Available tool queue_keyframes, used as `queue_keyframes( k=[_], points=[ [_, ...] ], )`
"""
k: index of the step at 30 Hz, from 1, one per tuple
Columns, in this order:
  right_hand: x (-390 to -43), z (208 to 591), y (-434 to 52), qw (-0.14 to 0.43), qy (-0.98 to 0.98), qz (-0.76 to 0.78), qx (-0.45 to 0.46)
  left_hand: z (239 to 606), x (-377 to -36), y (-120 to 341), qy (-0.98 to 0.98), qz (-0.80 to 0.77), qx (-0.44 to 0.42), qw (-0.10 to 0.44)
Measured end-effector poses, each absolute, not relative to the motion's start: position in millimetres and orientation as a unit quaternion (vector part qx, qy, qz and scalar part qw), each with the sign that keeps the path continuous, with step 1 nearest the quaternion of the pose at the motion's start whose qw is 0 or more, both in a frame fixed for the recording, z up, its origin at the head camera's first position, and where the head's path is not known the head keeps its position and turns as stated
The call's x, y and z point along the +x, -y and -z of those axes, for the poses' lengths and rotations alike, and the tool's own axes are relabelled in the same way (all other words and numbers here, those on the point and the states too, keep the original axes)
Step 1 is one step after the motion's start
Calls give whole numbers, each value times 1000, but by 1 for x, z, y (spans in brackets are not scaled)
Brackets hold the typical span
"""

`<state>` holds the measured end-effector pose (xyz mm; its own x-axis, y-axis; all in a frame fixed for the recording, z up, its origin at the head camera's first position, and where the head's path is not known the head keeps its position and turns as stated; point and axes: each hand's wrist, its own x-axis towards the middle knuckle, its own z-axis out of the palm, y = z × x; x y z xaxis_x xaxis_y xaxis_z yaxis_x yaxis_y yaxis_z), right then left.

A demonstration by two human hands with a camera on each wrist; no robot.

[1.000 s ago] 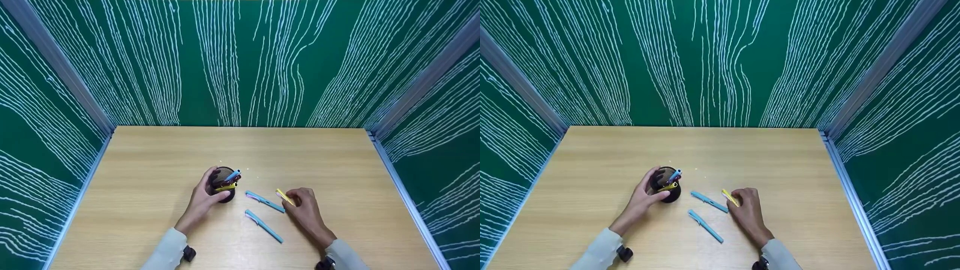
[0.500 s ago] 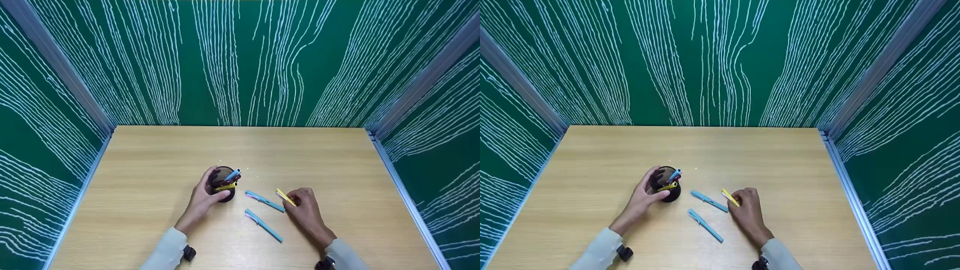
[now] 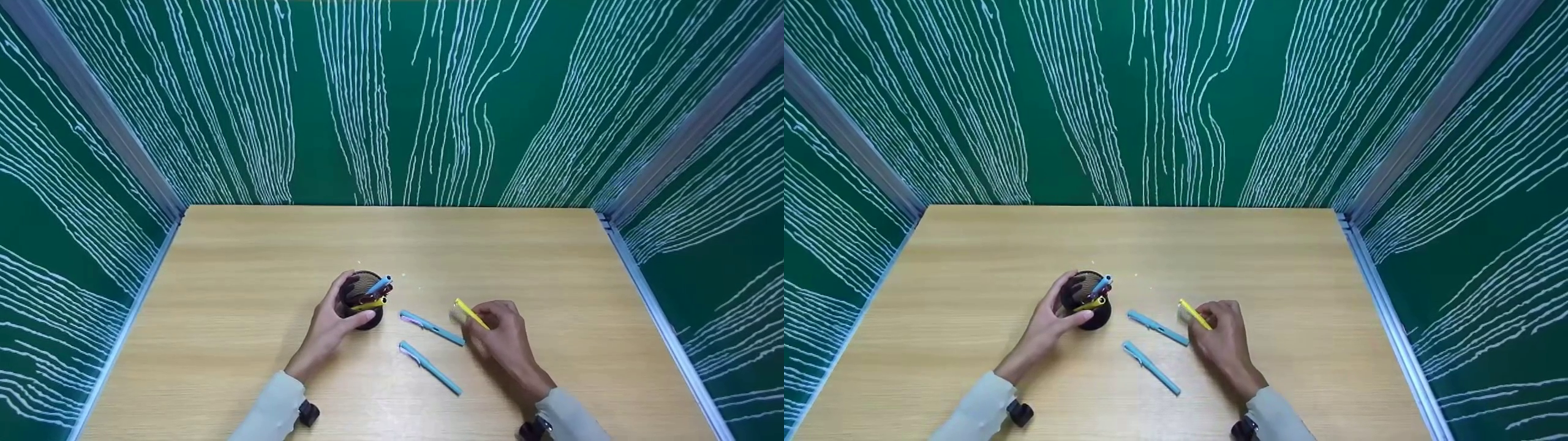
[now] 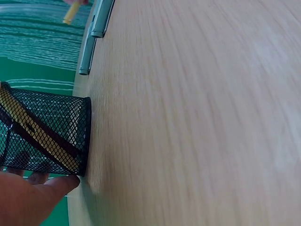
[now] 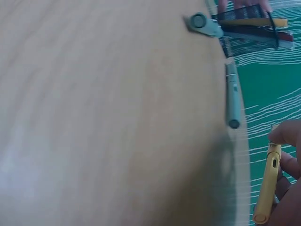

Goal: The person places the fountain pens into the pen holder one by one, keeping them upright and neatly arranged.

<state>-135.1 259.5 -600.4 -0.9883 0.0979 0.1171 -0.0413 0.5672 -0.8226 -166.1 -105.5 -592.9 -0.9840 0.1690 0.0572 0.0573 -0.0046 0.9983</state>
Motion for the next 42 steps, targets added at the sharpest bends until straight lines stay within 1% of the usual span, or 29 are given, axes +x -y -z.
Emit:
queue_keyframes(
  k=[3,10,13,27,42],
  points=[
    [-136,594,-259,84,878,-471,-15,593,-166,106,-706,-703,79,39],
    [-138,584,-259,124,864,-489,3,593,-166,107,-718,-691,80,30],
    [-138,581,-259,131,860,-493,5,593,-166,106,-714,-695,80,32],
    [-140,570,-255,134,855,-501,-15,594,-167,105,-709,-699,83,34],
    [-144,558,-247,144,843,-518,10,593,-166,105,-690,-717,93,37]
  ],
)
